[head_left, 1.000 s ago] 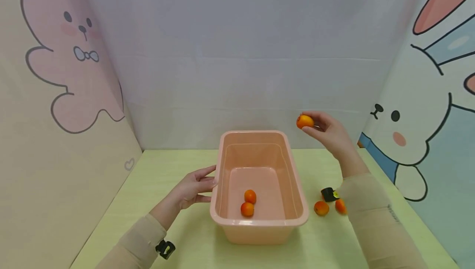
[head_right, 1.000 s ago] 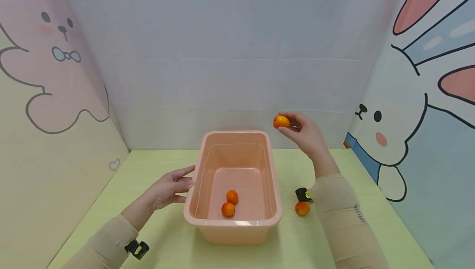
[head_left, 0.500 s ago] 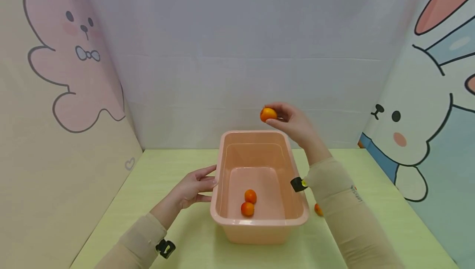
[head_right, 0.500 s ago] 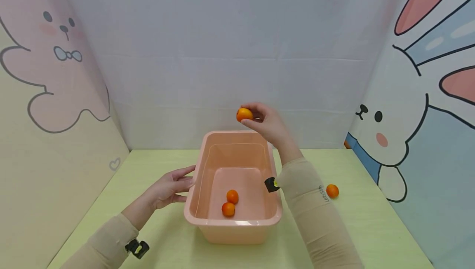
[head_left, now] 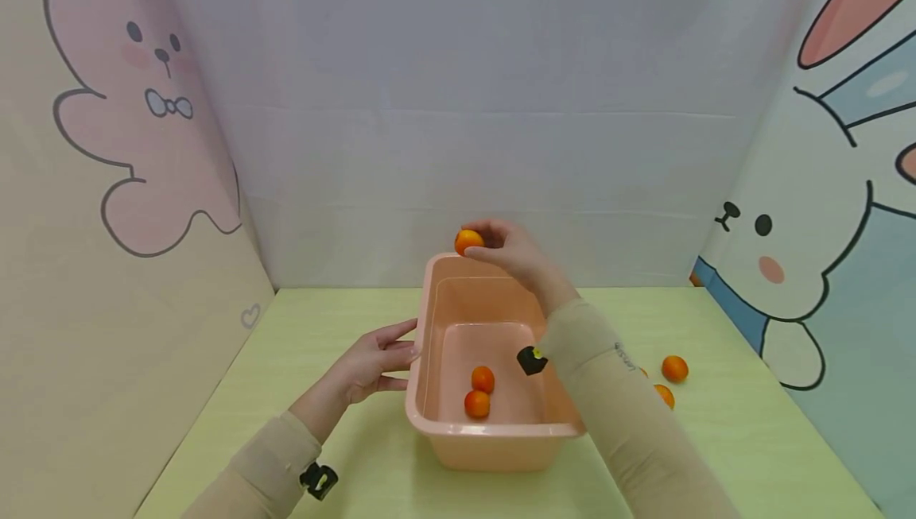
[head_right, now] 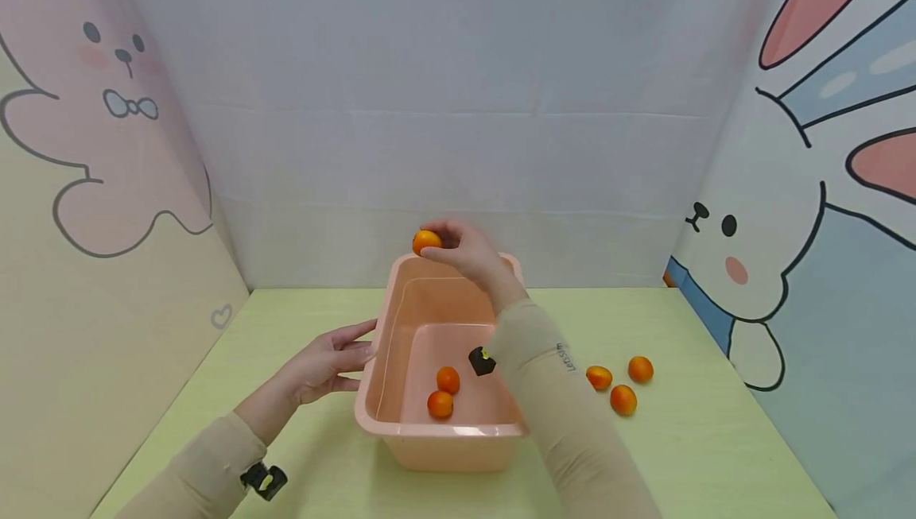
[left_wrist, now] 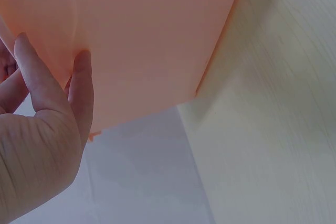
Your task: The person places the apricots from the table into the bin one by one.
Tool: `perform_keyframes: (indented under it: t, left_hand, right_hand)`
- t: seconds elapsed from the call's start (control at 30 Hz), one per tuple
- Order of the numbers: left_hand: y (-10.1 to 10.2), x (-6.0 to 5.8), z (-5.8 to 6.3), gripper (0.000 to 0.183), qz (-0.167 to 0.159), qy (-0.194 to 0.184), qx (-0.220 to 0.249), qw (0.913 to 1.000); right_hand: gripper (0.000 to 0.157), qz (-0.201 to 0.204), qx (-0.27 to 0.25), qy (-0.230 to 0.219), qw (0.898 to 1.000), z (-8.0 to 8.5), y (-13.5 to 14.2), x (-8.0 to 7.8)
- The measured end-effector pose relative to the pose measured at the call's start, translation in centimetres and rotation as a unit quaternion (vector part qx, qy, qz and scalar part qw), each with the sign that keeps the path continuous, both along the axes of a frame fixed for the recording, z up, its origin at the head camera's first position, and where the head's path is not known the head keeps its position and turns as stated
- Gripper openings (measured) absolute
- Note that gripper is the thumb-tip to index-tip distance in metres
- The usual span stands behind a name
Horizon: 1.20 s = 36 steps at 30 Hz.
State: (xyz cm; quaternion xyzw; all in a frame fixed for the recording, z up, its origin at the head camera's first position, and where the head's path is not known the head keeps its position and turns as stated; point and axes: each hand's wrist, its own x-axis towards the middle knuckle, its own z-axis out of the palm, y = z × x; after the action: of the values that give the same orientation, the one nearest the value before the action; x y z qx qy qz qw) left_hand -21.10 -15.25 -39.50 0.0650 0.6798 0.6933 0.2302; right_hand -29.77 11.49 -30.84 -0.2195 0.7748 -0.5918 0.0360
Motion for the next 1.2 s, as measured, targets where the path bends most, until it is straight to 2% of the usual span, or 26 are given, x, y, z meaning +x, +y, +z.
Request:
perform_keyframes:
  t: [0.17,0.37,0.6,0.7,1.0,1.2]
  left_hand:
    - [0.1,0.0,0.0,0.067,0.003,-0.005,-0.001,1.0000]
    - [0.3,0.0,-0.1,0.066,0.011,-0.010,-0.009,0.9998]
    - [0.4,0.0,-0.1,0.065,0.017,-0.013,-0.016,0.9996]
    - [0.4,0.0,-0.1,0.064,0.020,-0.013,-0.017,0.9996]
    - [0.3,0.0,-0.2,0.065,0.012,-0.014,-0.010,0.9998]
    - [0.3,0.0,-0.3,0.067,0.012,-0.012,-0.009,0.9998]
  right_hand:
    - [0.040,0.001,0.000,-0.019,1.000,-1.2,-0.9,-0.5]
    - [0.040,0.025,-0.001,-0.032,0.999,-2.4,-1.5,-0.7]
    - [0.037,0.047,0.036,-0.067,0.996,-3.5,-1.5,-0.5]
    - [0.035,0.068,0.048,-0.079,0.993,-3.9,-1.4,-0.5]
    - [0.037,0.134,0.093,-0.062,0.985,-5.3,-1.6,-1.0]
    - [0.035,0.184,0.108,-0.102,0.972,-5.8,-1.7,-0.8]
